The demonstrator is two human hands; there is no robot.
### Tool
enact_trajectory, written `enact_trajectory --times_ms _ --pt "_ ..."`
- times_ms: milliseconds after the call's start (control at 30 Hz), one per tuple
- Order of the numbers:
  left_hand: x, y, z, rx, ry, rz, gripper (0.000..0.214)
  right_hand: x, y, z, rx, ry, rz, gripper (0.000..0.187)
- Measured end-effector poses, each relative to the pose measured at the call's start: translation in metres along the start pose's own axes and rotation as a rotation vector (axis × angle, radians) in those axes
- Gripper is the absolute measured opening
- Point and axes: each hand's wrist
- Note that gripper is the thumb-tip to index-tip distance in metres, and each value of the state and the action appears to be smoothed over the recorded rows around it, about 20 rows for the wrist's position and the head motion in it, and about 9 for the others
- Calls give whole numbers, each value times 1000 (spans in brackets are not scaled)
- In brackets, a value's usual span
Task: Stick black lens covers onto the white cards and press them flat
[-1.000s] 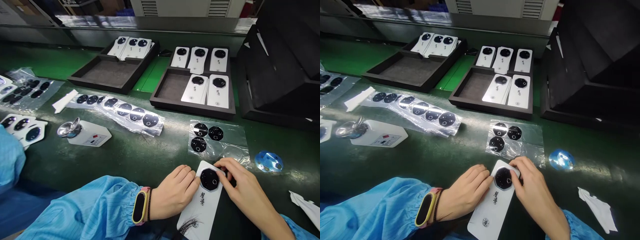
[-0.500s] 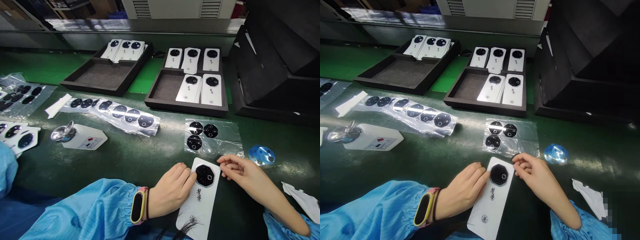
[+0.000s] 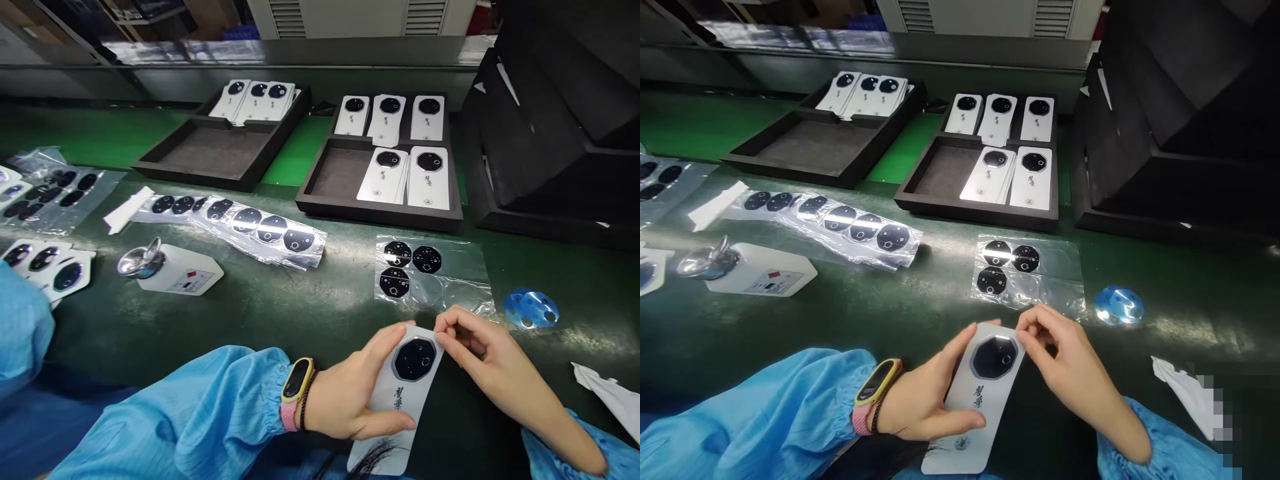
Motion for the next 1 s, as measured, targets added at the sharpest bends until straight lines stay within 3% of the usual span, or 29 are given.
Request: enact_trajectory --times_ms 133,233,333,400,500,800,1000 --pt "-8 -4 -3 131 -107 44 83 -10 -8 5 227 -130 -159 19" --pt "-12 -5 -4 182 -123 -33 78 -16 -13 3 358 -263 -301 13" --pt "-13 -5 -4 99 58 -162 72 -23 -18 -2 531 -452 -468 17" --pt "-14 -3 -4 -1 155 -206 66 -27 -21 -5 629 -533 -481 21" --pt "-15 -2 -4 -73 207 -208 59 -29 -26 -6 637 -571 -433 21" --pt "-15 -4 -4 -30 424 -179 58 -31 -25 -2 605 -542 -454 20" --pt "-15 -1 -9 -14 384 -204 54 -31 -22 4 561 -475 -427 9"
Point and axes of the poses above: each hand's wrist, its own y-axis towards the middle knuckle, its own x-axis out of the back of the hand, z = x × y, and after that the axes turned 2 degrees about x, right-handed
